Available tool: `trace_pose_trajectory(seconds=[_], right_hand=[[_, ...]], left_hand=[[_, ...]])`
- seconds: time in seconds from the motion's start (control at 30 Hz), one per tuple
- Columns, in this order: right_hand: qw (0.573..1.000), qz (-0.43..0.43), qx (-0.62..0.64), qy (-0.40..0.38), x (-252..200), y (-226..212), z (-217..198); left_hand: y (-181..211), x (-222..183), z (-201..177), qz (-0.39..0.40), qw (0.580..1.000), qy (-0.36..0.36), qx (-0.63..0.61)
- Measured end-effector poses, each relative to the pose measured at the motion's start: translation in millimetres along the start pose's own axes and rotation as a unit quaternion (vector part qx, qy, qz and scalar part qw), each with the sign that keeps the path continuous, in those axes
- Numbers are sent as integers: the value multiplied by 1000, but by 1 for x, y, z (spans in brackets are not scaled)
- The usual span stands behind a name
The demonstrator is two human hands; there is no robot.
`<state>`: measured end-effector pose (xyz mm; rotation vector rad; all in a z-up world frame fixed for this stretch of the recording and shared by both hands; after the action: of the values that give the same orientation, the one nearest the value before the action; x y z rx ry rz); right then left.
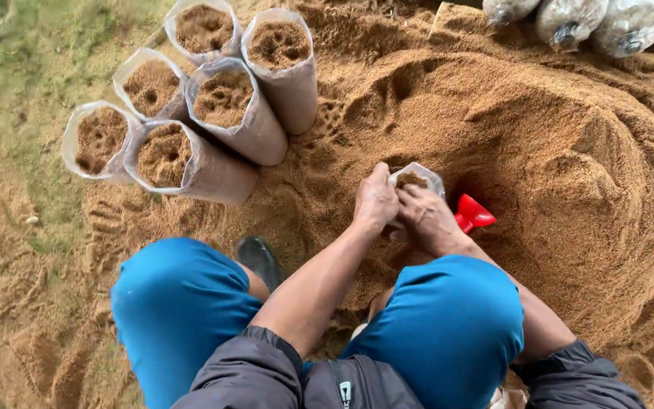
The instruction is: Filling plastic bags with substrate using a scoop and packing it down by hand
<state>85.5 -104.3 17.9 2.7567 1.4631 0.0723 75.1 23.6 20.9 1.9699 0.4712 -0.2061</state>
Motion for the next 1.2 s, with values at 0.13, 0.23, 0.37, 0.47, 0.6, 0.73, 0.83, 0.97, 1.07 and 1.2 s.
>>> trace_pose_trajectory(seconds=[0.13,0.23,0.37,0.47,0.6,0.73,0.83,0.97,1.07,1.2], right_hand=[[996,-18,59,-60,-10,9,25],[998,-18,62,8,-18,17,35],[991,-17,126,30,-22,20,40],[991,-41,118,37,-12,16,-1],[994,-51,50,-83,-3,3,-9],[995,-1,-25,-97,-6,-15,-13],[997,23,-18,66,-25,-21,2],[989,102,10,106,-19,-30,28],[980,155,9,124,-19,-18,99],[956,222,-99,166,-10,-51,61]], left_hand=[[-17,18,3,24,999,-37,23],[-13,40,3,65,994,-72,55],[-20,66,10,45,992,-110,41],[11,38,-10,1,998,-67,7],[-7,11,-9,-36,998,-47,3],[-52,18,27,-78,995,-46,-29],[-48,10,34,-55,997,-19,-54],[-46,12,40,-53,997,15,-62],[-39,10,37,-63,995,19,-81],[-75,53,77,-83,986,41,-135]])
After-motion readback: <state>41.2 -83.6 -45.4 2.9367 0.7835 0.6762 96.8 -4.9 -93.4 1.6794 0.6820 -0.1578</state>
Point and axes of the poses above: each hand's wrist, its own x-axis towards the middle knuckle, its own z-axis out of the palm, y = z × x, the point moved 3 cm from there along x, towards the middle knuckle, and after that the axes turned 5 degrees about x, right-handed, at the moved point
